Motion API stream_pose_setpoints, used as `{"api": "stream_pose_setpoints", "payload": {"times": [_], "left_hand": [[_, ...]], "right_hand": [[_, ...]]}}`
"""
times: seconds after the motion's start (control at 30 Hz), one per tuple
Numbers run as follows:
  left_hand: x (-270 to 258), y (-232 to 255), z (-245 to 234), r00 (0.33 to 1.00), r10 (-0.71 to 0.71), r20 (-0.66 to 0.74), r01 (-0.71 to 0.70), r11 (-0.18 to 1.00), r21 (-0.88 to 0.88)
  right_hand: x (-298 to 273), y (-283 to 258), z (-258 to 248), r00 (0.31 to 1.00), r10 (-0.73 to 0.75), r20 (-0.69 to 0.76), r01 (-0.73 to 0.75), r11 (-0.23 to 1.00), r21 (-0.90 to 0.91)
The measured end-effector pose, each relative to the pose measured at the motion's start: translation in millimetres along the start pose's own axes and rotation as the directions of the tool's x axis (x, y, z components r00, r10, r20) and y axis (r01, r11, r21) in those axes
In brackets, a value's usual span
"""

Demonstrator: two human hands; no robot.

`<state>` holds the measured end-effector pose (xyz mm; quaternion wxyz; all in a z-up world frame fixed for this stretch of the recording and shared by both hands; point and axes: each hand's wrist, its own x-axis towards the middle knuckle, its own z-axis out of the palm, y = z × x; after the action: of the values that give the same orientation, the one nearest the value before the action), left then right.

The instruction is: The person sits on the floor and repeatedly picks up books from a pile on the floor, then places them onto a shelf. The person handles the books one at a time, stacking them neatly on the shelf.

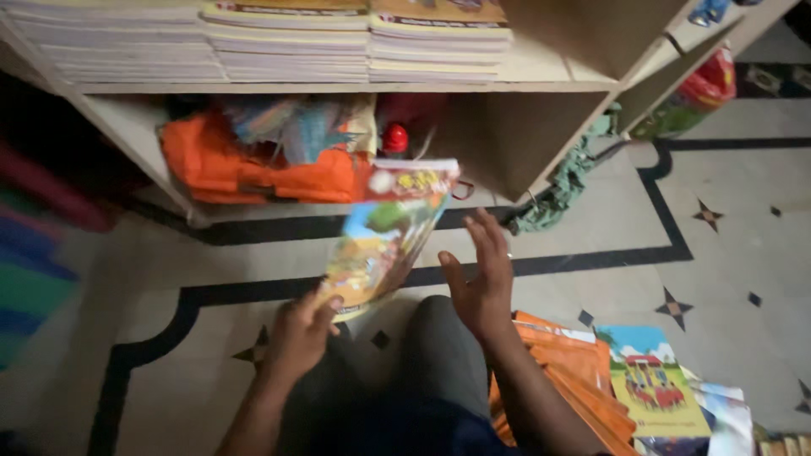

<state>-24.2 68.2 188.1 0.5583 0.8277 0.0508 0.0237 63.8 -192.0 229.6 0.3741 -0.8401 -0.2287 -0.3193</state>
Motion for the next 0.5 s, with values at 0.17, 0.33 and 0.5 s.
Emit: {"api": "stream_pose_setpoints", "payload": {"times": [0.17,0.33,0.5], "left_hand": [[22,13,-46,0.992,-0.020,-0.123,-0.049,0.849,-0.526],[40,46,-91,0.982,-0.026,-0.188,-0.085,0.826,-0.557],[73,82,-145,0.932,-0.097,-0.351,-0.083,0.882,-0.463]], "right_hand": [[14,-6,36,0.709,0.317,0.630,-0.688,0.506,0.520],[70,-20,56,0.707,0.138,0.693,-0.642,0.536,0.548],[134,-48,96,0.768,0.026,0.639,-0.546,0.547,0.634]]}}
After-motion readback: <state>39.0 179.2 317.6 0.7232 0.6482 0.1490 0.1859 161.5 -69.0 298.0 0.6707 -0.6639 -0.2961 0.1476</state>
